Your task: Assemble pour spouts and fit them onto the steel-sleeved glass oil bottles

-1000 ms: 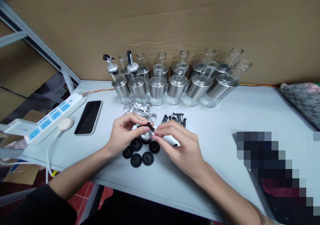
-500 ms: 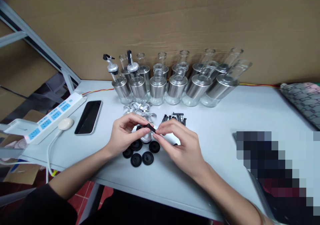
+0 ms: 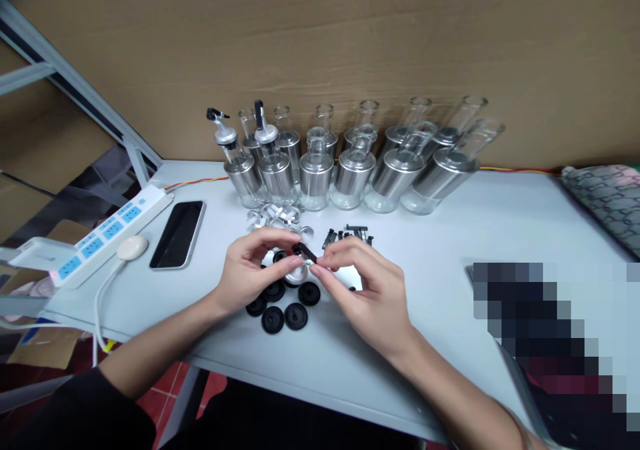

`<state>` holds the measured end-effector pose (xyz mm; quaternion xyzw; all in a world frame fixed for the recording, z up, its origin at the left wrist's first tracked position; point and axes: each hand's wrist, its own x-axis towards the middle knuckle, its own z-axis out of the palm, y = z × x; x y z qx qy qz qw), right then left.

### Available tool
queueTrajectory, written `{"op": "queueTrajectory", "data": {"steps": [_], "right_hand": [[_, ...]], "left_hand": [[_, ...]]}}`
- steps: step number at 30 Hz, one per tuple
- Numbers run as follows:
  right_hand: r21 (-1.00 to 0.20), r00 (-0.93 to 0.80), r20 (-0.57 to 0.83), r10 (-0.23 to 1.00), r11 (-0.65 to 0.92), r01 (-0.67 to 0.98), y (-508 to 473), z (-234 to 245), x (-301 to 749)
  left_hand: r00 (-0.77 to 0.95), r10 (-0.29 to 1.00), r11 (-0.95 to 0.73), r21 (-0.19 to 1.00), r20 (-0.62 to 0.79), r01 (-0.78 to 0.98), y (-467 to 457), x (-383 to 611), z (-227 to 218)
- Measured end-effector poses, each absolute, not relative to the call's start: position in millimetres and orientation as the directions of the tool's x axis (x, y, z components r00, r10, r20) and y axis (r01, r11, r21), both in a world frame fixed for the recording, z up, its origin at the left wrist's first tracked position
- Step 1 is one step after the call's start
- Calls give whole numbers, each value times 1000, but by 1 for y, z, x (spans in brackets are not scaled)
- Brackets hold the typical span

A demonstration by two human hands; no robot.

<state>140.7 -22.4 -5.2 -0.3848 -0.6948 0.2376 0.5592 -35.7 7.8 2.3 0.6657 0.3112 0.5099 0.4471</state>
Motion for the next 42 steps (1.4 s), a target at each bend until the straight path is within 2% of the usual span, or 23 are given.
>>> {"op": "queueTrajectory", "data": {"steps": [10, 21, 25, 31, 39, 42], "right_hand": [[-738, -142, 594, 792, 607, 295, -23, -4, 141], [-674, -4, 704, 710, 670, 311, -23, 0, 140], [-685, -63, 678, 732, 660, 309, -23, -2, 140], [-716, -110, 625, 773, 624, 313, -24, -3, 140], [-735, -121, 605, 787, 611, 293, -24, -3, 141], [-752, -138, 581, 802, 593, 287, -22, -4, 141]], "left_hand": [[219, 911, -350, 936, 349, -32, 7, -35, 2], [181, 929, -306, 945, 323, -120, 9, -35, 2], [192, 920, -311, 935, 342, -172, 10, -34, 2], [231, 929, -251, 951, 289, -181, 7, -33, 3], [209, 934, -263, 954, 289, -144, 7, -34, 2], [215, 919, -308, 942, 330, -130, 8, -35, 2]]}}
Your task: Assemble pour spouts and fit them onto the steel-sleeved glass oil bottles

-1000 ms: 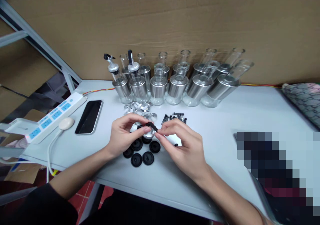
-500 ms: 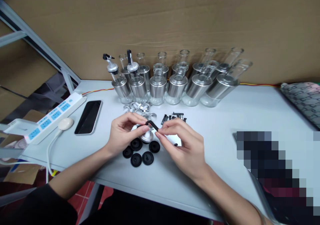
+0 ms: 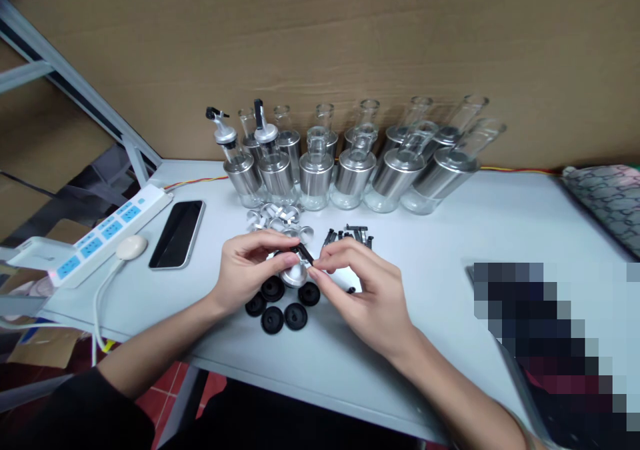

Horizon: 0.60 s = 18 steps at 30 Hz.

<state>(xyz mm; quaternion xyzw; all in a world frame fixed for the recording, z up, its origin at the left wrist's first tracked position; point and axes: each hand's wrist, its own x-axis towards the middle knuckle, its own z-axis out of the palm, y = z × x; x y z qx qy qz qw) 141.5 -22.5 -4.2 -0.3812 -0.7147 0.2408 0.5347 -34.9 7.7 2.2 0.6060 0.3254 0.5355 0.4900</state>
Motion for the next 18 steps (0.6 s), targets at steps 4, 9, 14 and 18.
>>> {"op": "queueTrajectory", "data": {"steps": [4, 9, 14, 18], "right_hand": [[-792, -162, 523, 837, 547, 272, -24, -8, 140], [-872, -161, 435, 886, 459, 172, -31, -16, 129], [-889, -141, 432, 891, 447, 97, -36, -16, 120], [-850, -154, 499, 853, 516, 106, -37, -18, 121]], "left_hand": [[162, 898, -389, 910, 409, -139, 6, -35, 2], [134, 898, -400, 904, 419, -150, 0, -30, 1], [122, 886, -429, 891, 447, -151, -5, -26, 0], [79, 931, -342, 926, 358, -160, -7, -25, 2]]}}
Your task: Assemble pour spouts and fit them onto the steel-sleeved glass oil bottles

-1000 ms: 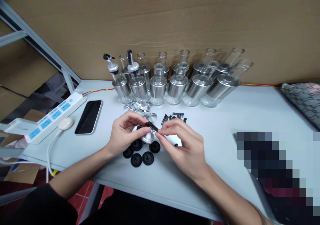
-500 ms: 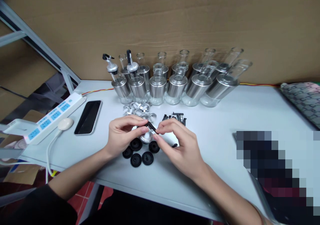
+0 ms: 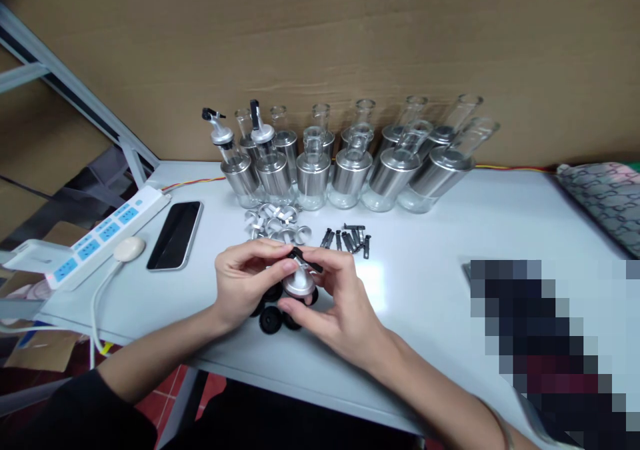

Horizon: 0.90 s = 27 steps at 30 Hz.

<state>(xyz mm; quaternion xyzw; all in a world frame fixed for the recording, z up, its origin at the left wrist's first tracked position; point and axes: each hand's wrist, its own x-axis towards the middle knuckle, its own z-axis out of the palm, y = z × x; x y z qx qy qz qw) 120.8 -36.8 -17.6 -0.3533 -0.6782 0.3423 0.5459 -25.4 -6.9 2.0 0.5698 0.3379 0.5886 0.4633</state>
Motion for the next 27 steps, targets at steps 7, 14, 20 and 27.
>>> {"op": "queueTrajectory", "data": {"steps": [7, 14, 20, 27], "right_hand": [[-807, -171, 526, 833, 552, 210, -32, -24, 124], [-748, -109, 577, 810, 577, 327, -31, -17, 123], [-656, -123, 631, 766, 611, 442, -30, -15, 128], [-703, -188, 582, 791, 606, 373, -28, -8, 135]], "left_hand": [[105, 979, -141, 948, 177, -284, -4, -22, 2], [118, 977, -139, 951, 178, -276, -9, -19, 2], [206, 977, 22, 946, 48, -325, -10, -21, 2], [452, 884, 308, 876, -119, -372, 4, -28, 8]]}}
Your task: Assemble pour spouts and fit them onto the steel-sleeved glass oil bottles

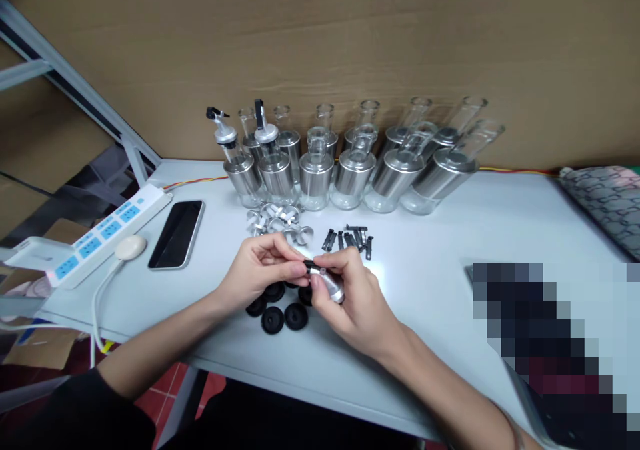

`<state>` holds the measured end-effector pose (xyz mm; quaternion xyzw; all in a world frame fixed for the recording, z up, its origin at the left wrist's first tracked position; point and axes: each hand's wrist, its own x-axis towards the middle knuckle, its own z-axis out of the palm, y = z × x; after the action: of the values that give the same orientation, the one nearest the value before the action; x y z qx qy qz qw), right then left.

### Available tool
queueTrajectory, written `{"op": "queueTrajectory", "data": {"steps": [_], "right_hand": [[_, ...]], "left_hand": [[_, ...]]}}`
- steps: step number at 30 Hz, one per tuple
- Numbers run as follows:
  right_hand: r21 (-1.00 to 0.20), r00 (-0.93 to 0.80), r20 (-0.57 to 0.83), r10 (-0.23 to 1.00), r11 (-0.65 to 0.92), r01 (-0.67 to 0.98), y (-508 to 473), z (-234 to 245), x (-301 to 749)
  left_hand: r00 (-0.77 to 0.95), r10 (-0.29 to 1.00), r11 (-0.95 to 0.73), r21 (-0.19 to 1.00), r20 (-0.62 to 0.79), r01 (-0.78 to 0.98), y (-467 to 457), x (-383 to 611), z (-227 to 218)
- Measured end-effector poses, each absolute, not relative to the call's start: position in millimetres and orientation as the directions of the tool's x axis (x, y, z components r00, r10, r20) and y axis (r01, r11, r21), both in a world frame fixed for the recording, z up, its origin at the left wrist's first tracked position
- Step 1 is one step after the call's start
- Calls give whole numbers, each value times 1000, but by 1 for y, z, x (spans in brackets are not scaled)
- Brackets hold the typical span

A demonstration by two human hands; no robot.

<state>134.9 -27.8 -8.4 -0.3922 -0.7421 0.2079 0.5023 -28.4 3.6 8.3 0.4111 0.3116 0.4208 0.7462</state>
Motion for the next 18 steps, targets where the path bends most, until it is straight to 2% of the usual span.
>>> {"op": "queueTrajectory", "data": {"steps": [4, 8, 11, 14, 18], "right_hand": [[-709, -203, 572, 795, 604, 365, -27, -4, 136], [-759, -165, 547, 821, 569, 315, -28, -7, 136], [-775, -87, 533, 842, 527, 351, -27, -9, 137], [-738, -45, 557, 829, 519, 432, -26, -7, 138], [-735, -60, 543, 838, 508, 449, -28, -5, 140]], "left_hand": [[516, 850, 327, 876, -109, -354, 7, -32, 11], [458, 888, 180, 936, -23, -302, 5, -34, 12], [431, 902, 110, 960, 12, -257, 4, -34, 11], [440, 898, 140, 963, -25, -229, 5, -34, 9], [451, 889, 181, 966, -79, -186, 5, -33, 8]]}}
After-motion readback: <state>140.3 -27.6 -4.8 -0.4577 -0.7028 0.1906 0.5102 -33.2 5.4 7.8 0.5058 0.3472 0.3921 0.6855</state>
